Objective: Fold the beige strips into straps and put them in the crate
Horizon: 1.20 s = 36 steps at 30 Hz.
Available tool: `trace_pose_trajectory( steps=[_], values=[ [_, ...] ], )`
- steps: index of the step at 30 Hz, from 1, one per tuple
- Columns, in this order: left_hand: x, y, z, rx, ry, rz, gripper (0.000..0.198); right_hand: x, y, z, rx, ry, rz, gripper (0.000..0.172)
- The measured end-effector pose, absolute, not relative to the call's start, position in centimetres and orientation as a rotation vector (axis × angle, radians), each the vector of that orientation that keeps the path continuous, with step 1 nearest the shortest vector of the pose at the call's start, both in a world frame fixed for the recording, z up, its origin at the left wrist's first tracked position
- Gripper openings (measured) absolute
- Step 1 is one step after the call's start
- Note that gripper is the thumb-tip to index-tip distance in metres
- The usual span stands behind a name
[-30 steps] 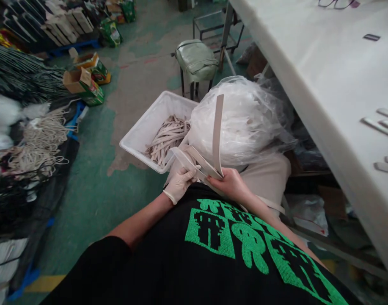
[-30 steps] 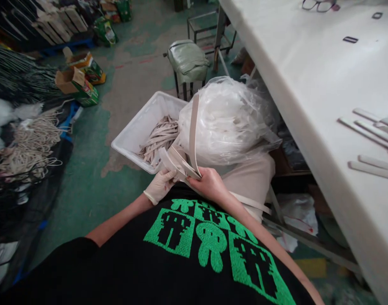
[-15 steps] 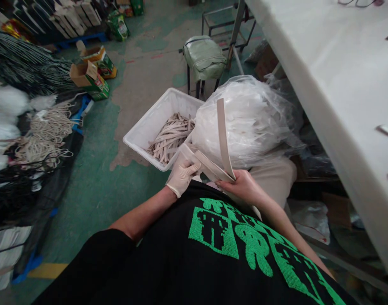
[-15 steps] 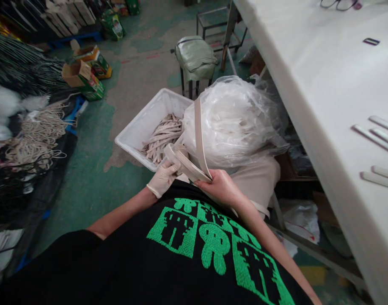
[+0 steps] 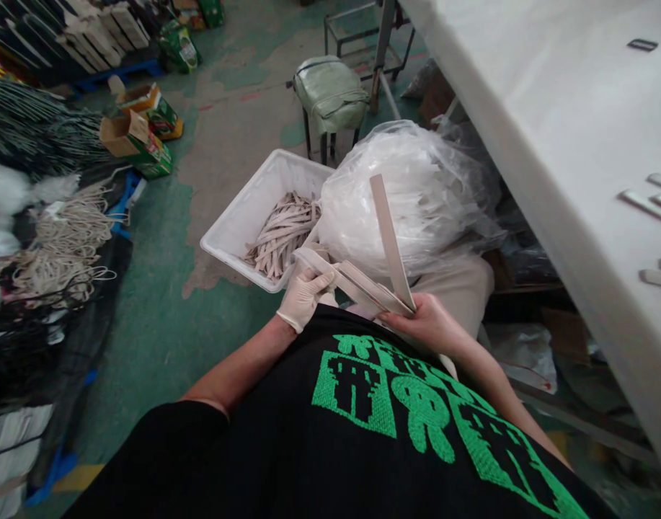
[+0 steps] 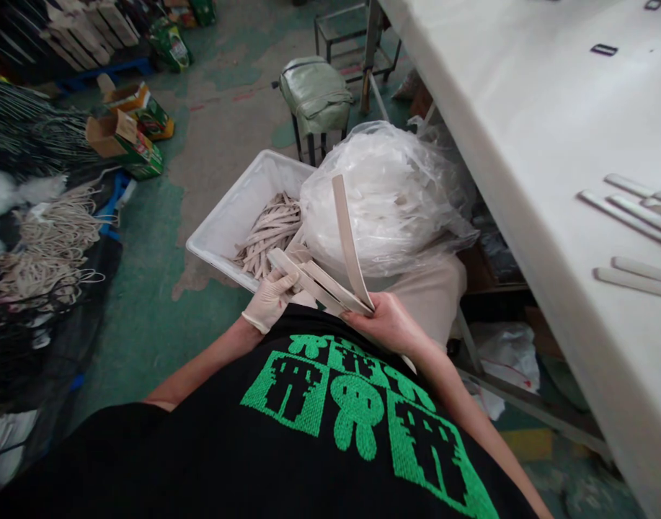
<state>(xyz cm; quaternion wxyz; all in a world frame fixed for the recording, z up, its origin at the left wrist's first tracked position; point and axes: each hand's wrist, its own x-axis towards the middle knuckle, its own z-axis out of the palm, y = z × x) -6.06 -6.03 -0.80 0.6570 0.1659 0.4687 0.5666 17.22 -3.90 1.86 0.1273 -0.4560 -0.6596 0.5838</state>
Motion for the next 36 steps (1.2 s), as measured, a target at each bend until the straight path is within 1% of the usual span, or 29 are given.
trace_pose_trajectory(
  steps=[4,6,10,13,18,22,27,30,36],
  values=[
    [-4.7,-6.3,-0.5,0.433,1.009,1.127,0.042,16.5,-4.0,1.8,-1.334,-1.862,1.627,0.025],
    [-3.9,-6.5,-0.3,0.481,0.962,1.063,0.045,15.9,-3.7,1.7,-1.309,-1.806,1.645,0.025],
    [-4.0,-6.1,-0.1,0.456,0.999,1.113,0.033,16.6,-3.5,1.8,-1.305,-1.748,1.715,0.023],
    [-4.2,-5.8,-0.2,0.412,1.033,1.136,0.030,17.5,-3.9,1.9,-1.320,-1.743,1.694,0.021],
    [-2.6,-6.2,-0.3,0.440,0.960,0.979,0.033,16.3,-3.8,1.3,-1.281,-1.614,1.647,0.023],
    [-2.8,-5.9,0.2,0.361,0.925,0.972,0.037,16.0,-3.4,0.7,-1.302,-1.353,1.594,0.029],
    [-3.9,-5.6,0.4,0.235,0.887,0.907,0.030,16.9,-3.9,0.3,-1.081,-1.381,1.434,0.023],
    [-3.3,-5.7,0.2,0.222,0.855,0.855,0.022,16.8,-4.2,0.3,-0.931,-1.510,1.450,0.020],
    [-2.5,-6.0,0.4,0.172,0.736,0.733,0.011,16.3,-3.8,0.4,-0.947,-1.589,1.442,0.014]
  ],
)
